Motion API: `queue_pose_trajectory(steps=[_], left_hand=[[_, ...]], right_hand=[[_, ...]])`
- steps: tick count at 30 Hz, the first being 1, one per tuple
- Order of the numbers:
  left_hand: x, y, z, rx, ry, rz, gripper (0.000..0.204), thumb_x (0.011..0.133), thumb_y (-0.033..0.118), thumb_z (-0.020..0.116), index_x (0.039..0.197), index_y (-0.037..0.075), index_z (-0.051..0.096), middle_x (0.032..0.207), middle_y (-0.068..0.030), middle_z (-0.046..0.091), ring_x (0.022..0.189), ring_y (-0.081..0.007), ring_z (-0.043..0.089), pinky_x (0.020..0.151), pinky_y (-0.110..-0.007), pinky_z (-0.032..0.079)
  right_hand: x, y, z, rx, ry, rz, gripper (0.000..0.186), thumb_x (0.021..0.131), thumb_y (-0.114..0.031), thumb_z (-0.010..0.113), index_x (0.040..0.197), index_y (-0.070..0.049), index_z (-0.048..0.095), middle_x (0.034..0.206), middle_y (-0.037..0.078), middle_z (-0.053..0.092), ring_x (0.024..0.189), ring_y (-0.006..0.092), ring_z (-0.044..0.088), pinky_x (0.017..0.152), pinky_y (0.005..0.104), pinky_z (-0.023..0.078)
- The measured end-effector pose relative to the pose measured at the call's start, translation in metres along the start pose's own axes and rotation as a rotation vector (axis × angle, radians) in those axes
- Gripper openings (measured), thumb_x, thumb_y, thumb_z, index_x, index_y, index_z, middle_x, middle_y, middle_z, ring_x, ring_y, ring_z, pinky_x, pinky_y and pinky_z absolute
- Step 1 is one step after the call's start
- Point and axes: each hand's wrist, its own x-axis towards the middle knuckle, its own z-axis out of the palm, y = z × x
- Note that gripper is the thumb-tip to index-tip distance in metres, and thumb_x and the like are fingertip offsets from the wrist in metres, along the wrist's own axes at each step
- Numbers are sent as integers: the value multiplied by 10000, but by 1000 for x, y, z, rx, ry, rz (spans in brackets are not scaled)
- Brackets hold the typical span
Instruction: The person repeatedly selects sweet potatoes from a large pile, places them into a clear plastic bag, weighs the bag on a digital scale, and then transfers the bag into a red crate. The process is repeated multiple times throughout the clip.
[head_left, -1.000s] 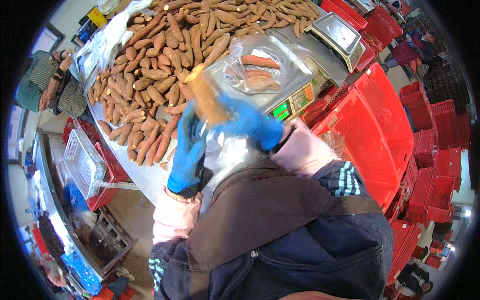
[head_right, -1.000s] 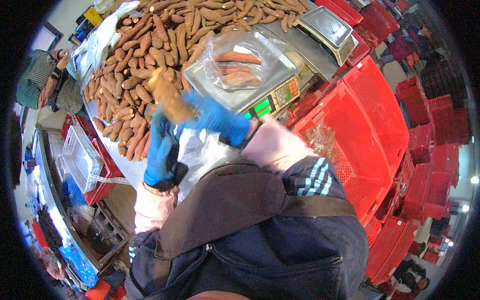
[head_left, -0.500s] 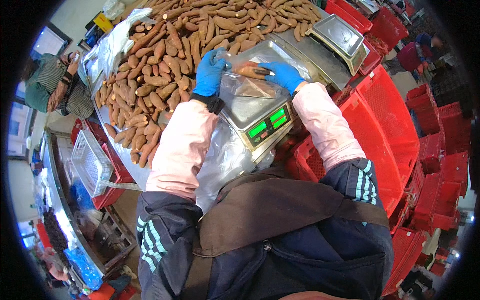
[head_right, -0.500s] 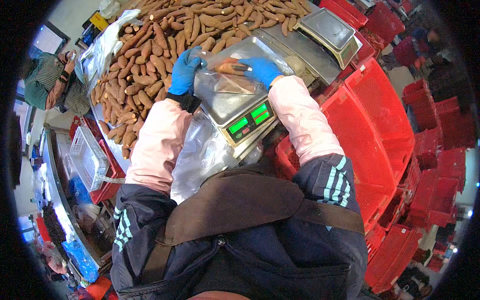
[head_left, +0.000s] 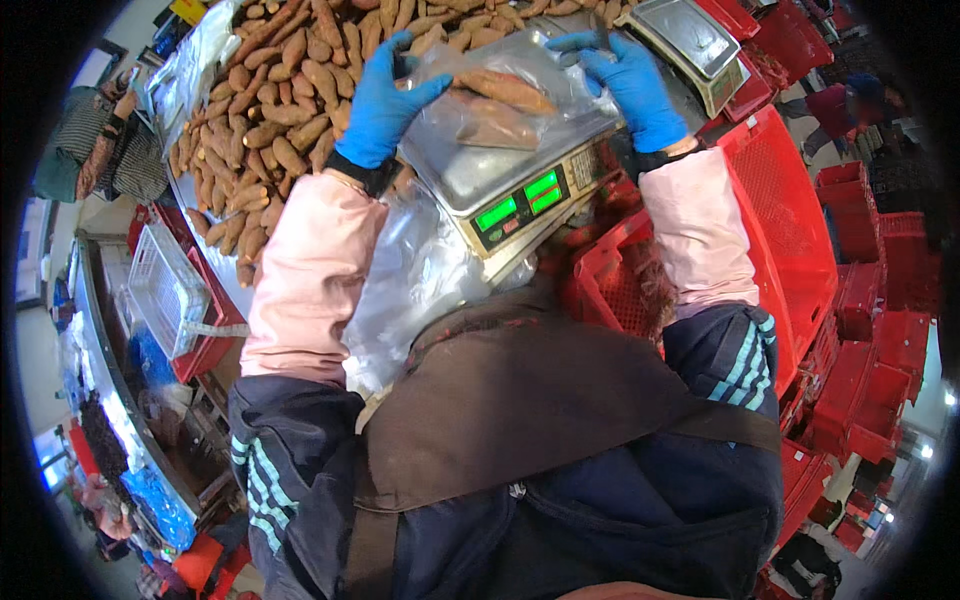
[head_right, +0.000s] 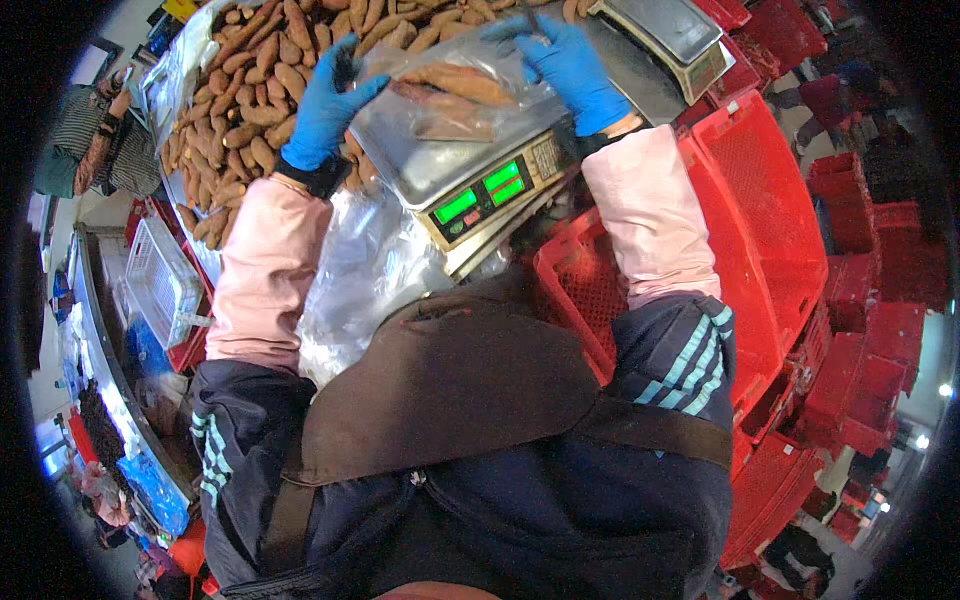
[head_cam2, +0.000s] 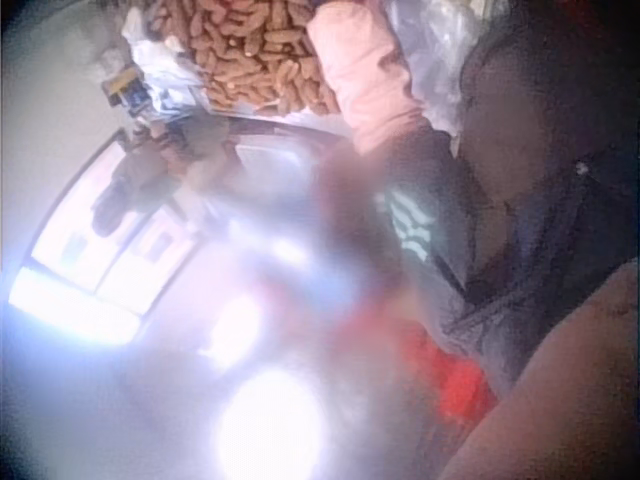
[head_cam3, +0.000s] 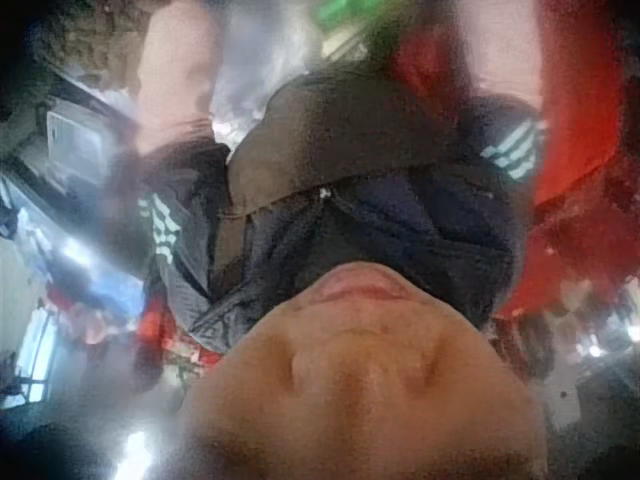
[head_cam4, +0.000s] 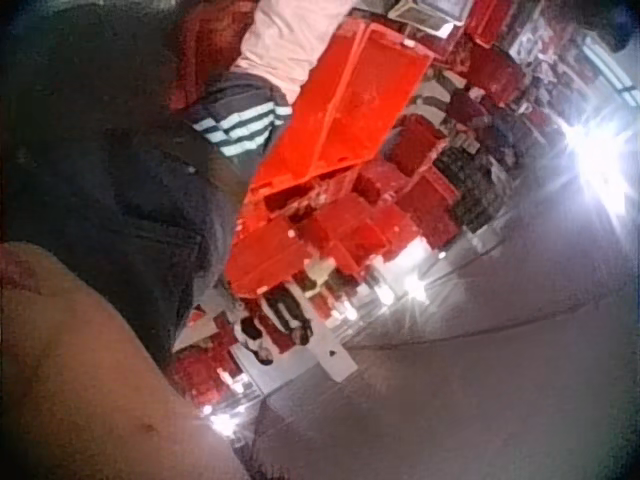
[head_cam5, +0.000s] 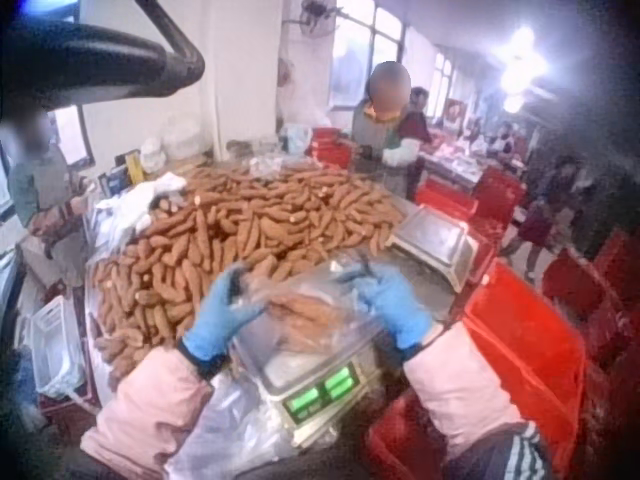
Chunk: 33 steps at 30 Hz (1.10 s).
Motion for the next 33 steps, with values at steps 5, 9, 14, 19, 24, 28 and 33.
queue_pose_trajectory(steps=[5,9,14,19,24,28,33], left_hand=[[5,23,-4,409,132,160,742,670,349,794,1225,-17,465,1096,-151,513,1009,-249,513,859,-341,440],[2,27,3,538,186,105,750,634,381,805,1183,-16,482,1088,-153,501,1023,-271,487,877,-354,417],[1,3,6,473,59,-129,620,700,349,776,1136,-25,543,1043,-142,597,951,-240,583,822,-329,478],[9,3,2,-290,-69,-456,290,848,253,626,911,-30,643,819,-80,669,764,-197,628,791,-301,482],[22,32,-10,-600,-129,-424,233,898,180,553,981,-27,619,872,-93,661,801,-173,626,792,-289,491],[16,41,-13,-664,-180,-468,236,910,194,530,975,-14,622,901,-95,660,826,-181,625,807,-290,493],[4,40,-18,-759,-162,-497,245,912,188,521,970,-29,617,879,-92,653,810,-180,618,800,-297,493]], right_hand=[[5,10,-19,-443,567,-382,238,864,-153,576,1056,-16,610,781,23,622,605,52,523,547,178,411],[5,36,-37,-667,391,-198,615,725,-390,742,1171,-2,570,1030,121,629,901,197,583,821,323,462],[8,63,-33,-762,59,261,605,691,-456,736,1038,28,629,966,184,652,918,289,621,790,383,469],[22,47,-22,48,149,443,330,793,-330,643,850,-6,660,758,65,650,499,63,438,459,222,353],[48,8,2,182,2,200,383,822,-369,628,942,-6,621,792,87,644,581,85,502,517,220,408],[47,14,16,-650,86,-82,596,724,-485,701,1060,-2,609,908,163,637,803,230,602,730,315,476],[34,59,2,-1119,-135,169,527,725,-465,670,1002,-16,651,809,172,635,788,282,629,710,390,480]])
